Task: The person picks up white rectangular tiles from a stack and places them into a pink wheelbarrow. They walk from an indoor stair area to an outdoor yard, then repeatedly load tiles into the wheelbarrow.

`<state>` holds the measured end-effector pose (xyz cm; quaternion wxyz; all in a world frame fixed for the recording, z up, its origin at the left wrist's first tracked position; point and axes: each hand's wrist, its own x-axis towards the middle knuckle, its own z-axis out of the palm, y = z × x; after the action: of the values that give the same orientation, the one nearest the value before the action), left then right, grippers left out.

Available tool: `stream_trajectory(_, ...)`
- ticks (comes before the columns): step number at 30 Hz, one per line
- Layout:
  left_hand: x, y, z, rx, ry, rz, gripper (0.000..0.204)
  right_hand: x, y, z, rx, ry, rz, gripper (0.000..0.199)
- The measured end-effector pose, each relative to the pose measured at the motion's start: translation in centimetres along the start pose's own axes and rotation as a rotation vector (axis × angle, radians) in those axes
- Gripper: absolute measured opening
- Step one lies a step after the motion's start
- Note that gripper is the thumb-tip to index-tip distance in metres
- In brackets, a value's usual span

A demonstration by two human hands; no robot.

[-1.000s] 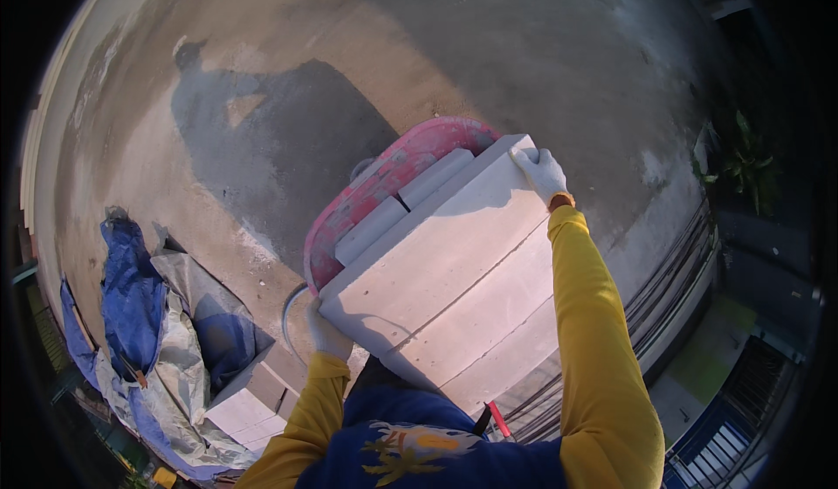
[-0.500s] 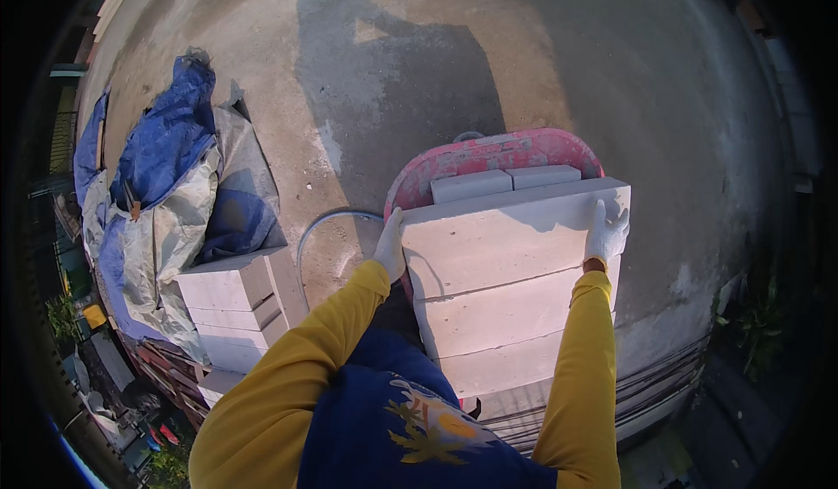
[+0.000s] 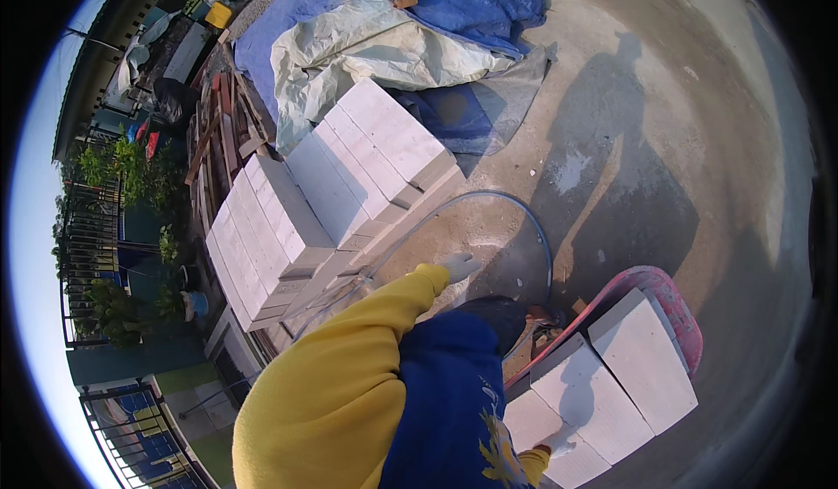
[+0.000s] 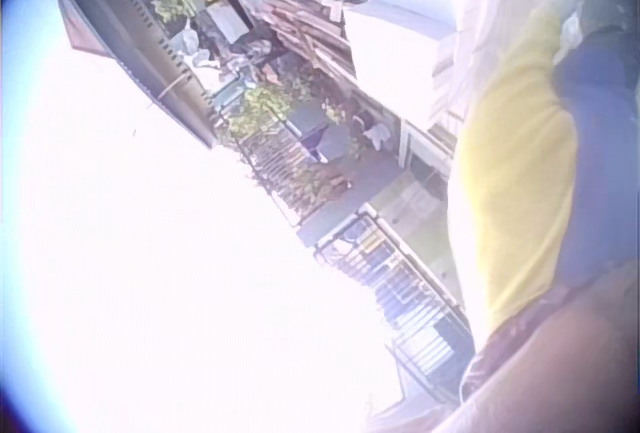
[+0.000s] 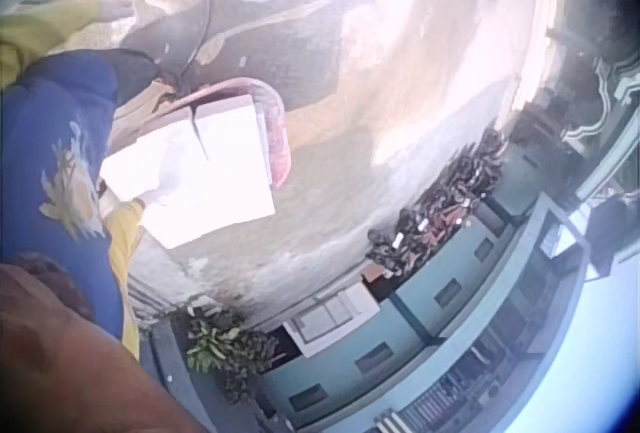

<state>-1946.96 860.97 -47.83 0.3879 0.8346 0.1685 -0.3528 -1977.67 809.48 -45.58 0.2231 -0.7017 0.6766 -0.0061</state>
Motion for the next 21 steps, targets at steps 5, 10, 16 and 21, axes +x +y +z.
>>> stream_trajectory(5,-7.3,-22.5,-7.9,-0.049,0.215,-0.344,0.071,-3.8,3.0,0.9,0.100,-0.154,0.093,0.083)
stream_trajectory(10,-14.3,-31.2,-11.7,-0.291,0.394,-0.468,0.067,-8.6,-4.4,3.3,-0.199,0.100,-0.124,0.081)
stream_trajectory(16,-16.3,-33.1,-18.4,-0.176,0.766,-0.498,0.073,-18.4,-21.2,13.5,-0.101,-0.363,-0.487,0.078)
stream_trajectory(21,-10.8,-35.9,-30.5,-0.018,0.929,-0.522,0.083,-26.1,-32.1,28.6,-0.135,-0.661,-0.736,0.067)
